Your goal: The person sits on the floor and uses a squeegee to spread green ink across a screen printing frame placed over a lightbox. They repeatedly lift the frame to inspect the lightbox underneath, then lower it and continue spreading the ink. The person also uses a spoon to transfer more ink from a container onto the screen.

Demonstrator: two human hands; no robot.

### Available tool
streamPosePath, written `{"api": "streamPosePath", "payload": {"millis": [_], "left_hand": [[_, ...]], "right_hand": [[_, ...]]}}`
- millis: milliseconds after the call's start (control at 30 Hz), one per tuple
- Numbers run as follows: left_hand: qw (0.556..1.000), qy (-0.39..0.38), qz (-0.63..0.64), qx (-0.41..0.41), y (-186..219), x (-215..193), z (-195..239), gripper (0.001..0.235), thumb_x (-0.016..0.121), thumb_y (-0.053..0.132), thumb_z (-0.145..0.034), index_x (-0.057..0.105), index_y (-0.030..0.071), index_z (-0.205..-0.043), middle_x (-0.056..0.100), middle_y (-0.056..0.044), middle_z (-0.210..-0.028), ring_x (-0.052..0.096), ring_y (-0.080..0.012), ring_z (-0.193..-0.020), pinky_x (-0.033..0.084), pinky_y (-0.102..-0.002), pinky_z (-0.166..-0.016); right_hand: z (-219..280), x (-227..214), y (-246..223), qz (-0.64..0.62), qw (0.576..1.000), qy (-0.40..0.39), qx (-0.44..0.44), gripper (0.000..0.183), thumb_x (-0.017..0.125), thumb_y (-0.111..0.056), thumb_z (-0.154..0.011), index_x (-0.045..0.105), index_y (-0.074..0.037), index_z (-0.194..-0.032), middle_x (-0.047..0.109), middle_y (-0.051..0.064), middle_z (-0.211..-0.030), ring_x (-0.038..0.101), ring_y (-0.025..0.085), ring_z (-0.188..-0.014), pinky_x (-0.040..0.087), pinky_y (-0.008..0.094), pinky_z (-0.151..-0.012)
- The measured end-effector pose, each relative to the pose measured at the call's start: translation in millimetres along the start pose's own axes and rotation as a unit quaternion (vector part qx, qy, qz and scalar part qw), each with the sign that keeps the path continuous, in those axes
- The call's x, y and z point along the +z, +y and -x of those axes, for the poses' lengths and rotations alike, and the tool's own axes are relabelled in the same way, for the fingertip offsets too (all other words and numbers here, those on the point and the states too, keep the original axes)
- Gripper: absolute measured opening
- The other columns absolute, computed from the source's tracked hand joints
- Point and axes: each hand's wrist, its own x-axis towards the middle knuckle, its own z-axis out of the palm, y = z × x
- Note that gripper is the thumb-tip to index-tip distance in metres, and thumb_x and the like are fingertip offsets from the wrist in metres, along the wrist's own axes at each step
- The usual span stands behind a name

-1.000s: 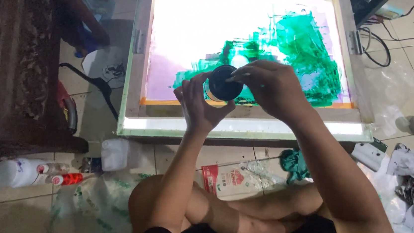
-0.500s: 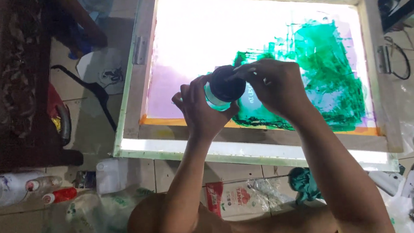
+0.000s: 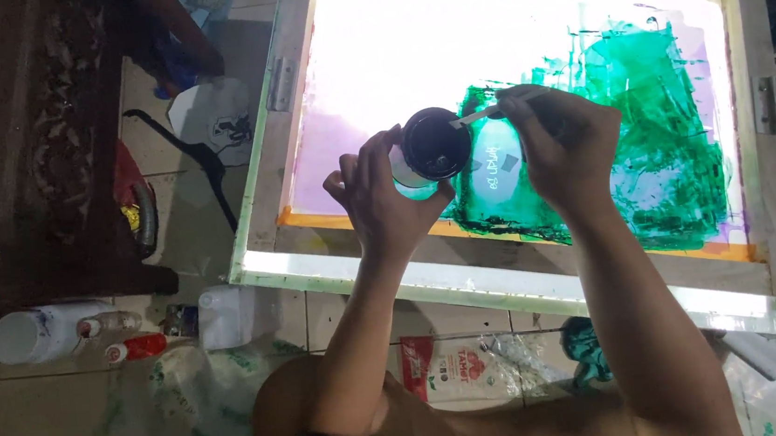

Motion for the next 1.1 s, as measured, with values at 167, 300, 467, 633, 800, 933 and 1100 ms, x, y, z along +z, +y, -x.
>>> {"api": "streamPosePath", "payload": {"millis": [167,300,467,633,800,933,1100], "left_hand": [[1.000,0.003,0.003,0.003,2,-3,-3,0.075,0.093,0.039,-0.058,0.064,0.015,-0.123,0.068,0.000,-0.116,0.059,-0.0281,-0.093,0.038,-0.052,-0.084],[1.000,0.009,0.010,-0.009,1,-9,-6,0.072,0.091,0.037,-0.061,0.063,0.015,-0.123,0.068,0.000,-0.115,0.060,-0.0286,-0.094,0.040,-0.052,-0.083],[0.999,0.009,0.036,-0.027,-5,-13,-7,0.072,0.093,0.041,-0.063,0.064,0.014,-0.123,0.069,-0.003,-0.116,0.061,-0.0299,-0.095,0.042,-0.059,-0.086],[1.000,0.006,0.017,-0.018,-6,-17,-9,0.072,0.092,0.041,-0.063,0.064,0.015,-0.123,0.068,-0.004,-0.115,0.060,-0.0285,-0.093,0.041,-0.053,-0.084],[1.000,0.001,-0.006,-0.011,-7,-14,-7,0.073,0.093,0.043,-0.063,0.064,0.017,-0.125,0.068,-0.002,-0.116,0.061,-0.0268,-0.094,0.042,-0.054,-0.086],[0.999,0.019,-0.027,0.022,0,-11,-7,0.068,0.092,0.045,-0.065,0.066,0.016,-0.121,0.068,-0.003,-0.114,0.060,-0.0245,-0.091,0.039,-0.050,-0.086],[0.998,0.023,-0.034,0.042,8,-2,-6,0.071,0.093,0.046,-0.062,0.066,0.018,-0.121,0.067,0.001,-0.113,0.059,-0.0233,-0.091,0.037,-0.049,-0.086]], "right_hand": [[3,0,-2,-0.040,0.999,0.008,0.021,0.022,0.078,0.006,-0.104,0.074,0.004,-0.083,0.068,0.017,-0.067,0.056,0.013,-0.055,0.039,0.030,-0.053],[3,5,1,-0.083,0.995,0.013,0.050,0.024,0.073,0.009,-0.106,0.071,0.004,-0.083,0.068,0.017,-0.070,0.056,0.015,-0.052,0.040,0.029,-0.053],[4,12,7,-0.108,0.988,0.036,0.105,0.021,0.068,0.008,-0.109,0.071,0.003,-0.089,0.074,0.019,-0.085,0.054,0.011,-0.051,0.042,0.028,-0.054],[4,18,8,-0.115,0.985,0.057,0.119,0.019,0.069,0.004,-0.110,0.070,0.004,-0.091,0.074,0.022,-0.089,0.056,0.012,-0.048,0.041,0.027,-0.051],[1,11,-2,-0.028,1.000,-0.011,-0.007,0.021,0.077,0.010,-0.103,0.070,0.007,-0.084,0.072,0.023,-0.081,0.068,0.033,-0.068,0.050,0.036,-0.060],[1,10,-8,0.004,0.999,-0.039,-0.036,0.021,0.082,0.006,-0.098,0.074,0.001,-0.079,0.073,0.017,-0.077,0.075,0.040,-0.077,0.055,0.038,-0.067],[2,-1,-11,-0.026,0.999,-0.025,-0.023,0.025,0.077,0.010,-0.098,0.070,0.003,-0.075,0.070,0.021,-0.075,0.075,0.040,-0.089,0.053,0.040,-0.068]]}}
